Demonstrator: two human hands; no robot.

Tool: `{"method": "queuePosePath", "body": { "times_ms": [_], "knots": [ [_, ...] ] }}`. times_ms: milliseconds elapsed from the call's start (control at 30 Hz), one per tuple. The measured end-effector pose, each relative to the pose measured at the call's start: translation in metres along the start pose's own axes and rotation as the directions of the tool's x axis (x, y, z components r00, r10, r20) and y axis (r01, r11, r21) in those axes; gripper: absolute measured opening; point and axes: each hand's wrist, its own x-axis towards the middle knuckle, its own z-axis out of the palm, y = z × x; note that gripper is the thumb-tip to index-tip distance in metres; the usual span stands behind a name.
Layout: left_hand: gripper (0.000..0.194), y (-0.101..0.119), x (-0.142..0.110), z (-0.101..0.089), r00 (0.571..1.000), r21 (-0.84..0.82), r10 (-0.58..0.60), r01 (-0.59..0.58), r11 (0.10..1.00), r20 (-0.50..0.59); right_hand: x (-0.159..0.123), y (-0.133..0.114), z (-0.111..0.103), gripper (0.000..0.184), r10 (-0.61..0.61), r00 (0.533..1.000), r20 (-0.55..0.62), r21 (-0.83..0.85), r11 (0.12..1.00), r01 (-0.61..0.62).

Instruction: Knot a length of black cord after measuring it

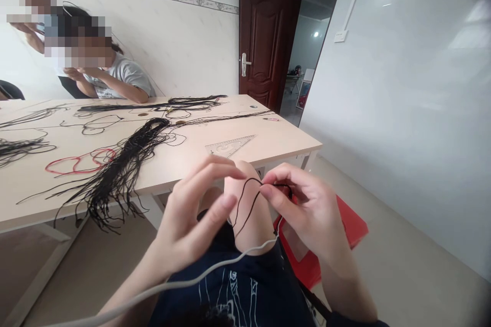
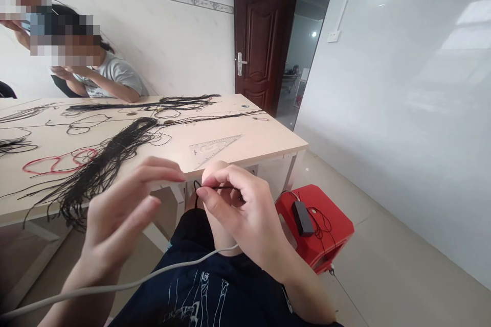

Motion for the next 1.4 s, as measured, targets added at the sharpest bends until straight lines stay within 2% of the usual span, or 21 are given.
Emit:
{"method": "queuePosePath", "body": {
  "times_ms": [100,167,233,300,433,567,700,833,900,1000,1067,1233,1333,1400],
  "knots": [
    [0.011,0.000,0.007,-0.001,0.988,-0.105,-0.104,0.116,0.988,0.111,0.002,0.002,0.000,0.008,0.016,0.999,0.037,0.027,1.000,-0.017],
    [0.007,-0.003,0.008,0.001,0.977,-0.180,-0.103,0.137,0.974,0.185,0.004,0.004,0.000,0.007,0.028,0.998,0.054,0.057,0.998,-0.031],
    [0.009,-0.006,0.007,0.005,0.980,-0.200,-0.084,0.120,0.972,0.179,0.005,0.006,0.000,0.007,0.053,0.995,0.081,0.090,0.994,-0.060],
    [0.010,-0.009,0.006,0.008,0.989,-0.139,-0.061,0.079,0.987,0.133,0.007,0.008,0.000,0.008,0.075,0.991,0.108,0.107,0.991,-0.086],
    [0.011,-0.011,0.005,0.010,0.996,0.101,0.036,-0.044,0.994,0.078,0.009,0.009,0.001,0.010,0.058,0.991,0.119,0.109,0.992,-0.071],
    [0.013,-0.014,0.007,0.009,0.976,0.346,0.217,-0.214,0.914,0.032,0.008,0.010,0.001,0.013,0.004,0.994,0.106,0.035,0.999,-0.007],
    [0.016,-0.017,0.006,0.011,0.962,0.431,0.272,-0.229,0.873,-0.039,0.006,0.011,0.001,0.014,-0.033,0.997,0.074,-0.025,0.999,0.035],
    [0.018,-0.016,0.005,0.016,0.969,0.357,0.243,-0.209,0.910,-0.053,0.005,0.012,0.004,0.015,-0.038,0.998,0.053,-0.009,0.999,0.039],
    [0.019,-0.016,0.005,0.019,0.967,0.319,0.230,-0.185,0.930,-0.109,0.005,0.012,0.007,0.014,-0.054,0.998,0.032,0.010,0.999,0.054],
    [0.019,-0.017,0.006,0.022,0.940,0.330,0.252,-0.169,0.929,-0.229,0.005,0.013,0.010,0.014,-0.062,0.998,0.014,0.054,0.997,0.061],
    [0.019,-0.018,0.006,0.022,0.933,0.303,0.249,-0.166,0.938,-0.260,0.004,0.014,0.008,0.012,-0.037,0.999,0.021,0.084,0.996,0.035],
    [0.015,-0.018,0.004,0.018,0.982,0.046,0.065,-0.058,0.997,-0.178,0.004,0.013,0.000,0.017,0.046,0.987,0.151,0.171,0.983,-0.072],
    [0.012,-0.017,0.002,0.016,0.995,-0.045,-0.027,0.023,0.999,-0.092,0.005,0.010,-0.001,0.017,0.026,0.989,0.146,0.115,0.992,-0.043],
    [0.010,-0.016,0.001,0.016,0.997,-0.082,-0.044,0.040,0.996,-0.056,0.006,0.008,0.000,0.016,-0.007,0.993,0.116,0.081,0.997,-0.003]
  ]
}}
